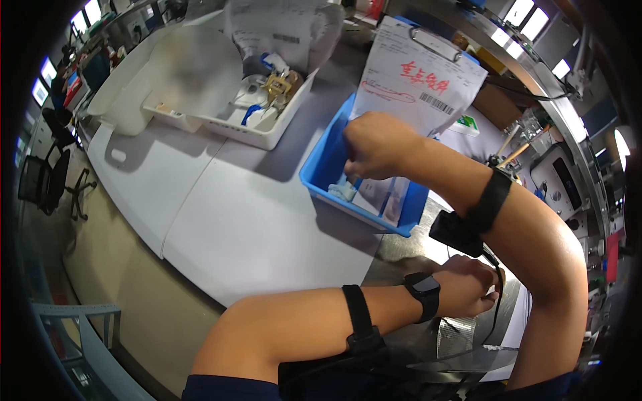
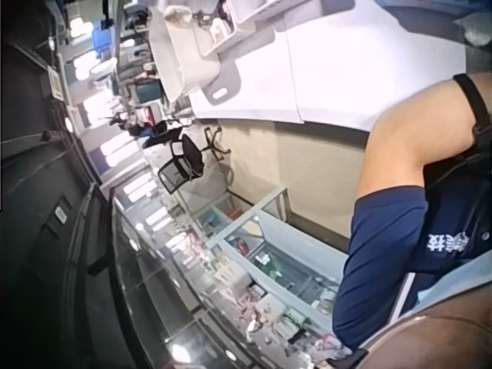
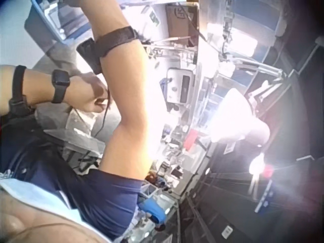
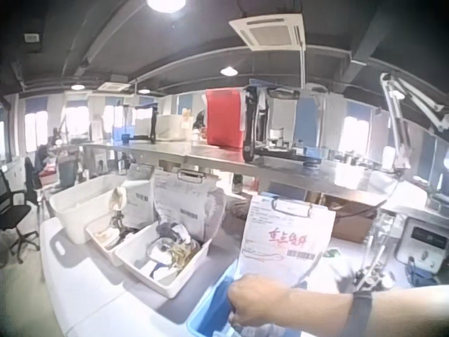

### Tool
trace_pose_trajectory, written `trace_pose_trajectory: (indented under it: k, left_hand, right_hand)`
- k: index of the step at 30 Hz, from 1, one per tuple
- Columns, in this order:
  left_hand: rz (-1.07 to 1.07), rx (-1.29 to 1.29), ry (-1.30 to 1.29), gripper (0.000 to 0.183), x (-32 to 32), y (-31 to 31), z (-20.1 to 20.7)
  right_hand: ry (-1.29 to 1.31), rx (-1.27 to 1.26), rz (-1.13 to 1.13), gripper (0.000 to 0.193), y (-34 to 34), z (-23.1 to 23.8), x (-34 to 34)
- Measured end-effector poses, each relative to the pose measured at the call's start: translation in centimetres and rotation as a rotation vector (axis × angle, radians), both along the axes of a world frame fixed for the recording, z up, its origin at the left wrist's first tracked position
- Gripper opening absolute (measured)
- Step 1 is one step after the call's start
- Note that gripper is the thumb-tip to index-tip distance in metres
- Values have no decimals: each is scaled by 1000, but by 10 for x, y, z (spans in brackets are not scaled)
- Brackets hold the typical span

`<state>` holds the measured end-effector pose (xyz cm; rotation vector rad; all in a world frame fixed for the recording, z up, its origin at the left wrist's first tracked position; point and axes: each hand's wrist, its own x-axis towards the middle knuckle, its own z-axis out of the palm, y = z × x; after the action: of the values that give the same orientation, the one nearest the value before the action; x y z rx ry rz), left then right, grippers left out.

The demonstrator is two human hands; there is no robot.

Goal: Adjusting and assembling components of a dental mold using various tools.

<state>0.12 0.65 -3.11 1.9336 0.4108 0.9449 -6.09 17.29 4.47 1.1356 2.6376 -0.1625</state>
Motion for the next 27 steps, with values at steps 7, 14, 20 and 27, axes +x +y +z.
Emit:
trace_pose_trajectory:
  k: [7, 14, 20, 27]
  left_hand:
    - [97, -130, 136, 14, -10, 9, 10]
    - [93, -196, -12, 11, -9, 7, 10]
    - [30, -334, -87, 12, 2, 4, 23]
    - [-60, -712, -106, 14, -1, 0, 30]
  right_hand:
    - [516, 25, 35, 16, -43, 85, 61]
    - [830, 173, -204, 14, -146, 122, 196]
    - [925, 153, -408, 13, -221, 88, 292]
    - [1435, -286, -759, 19, -230, 16, 311]
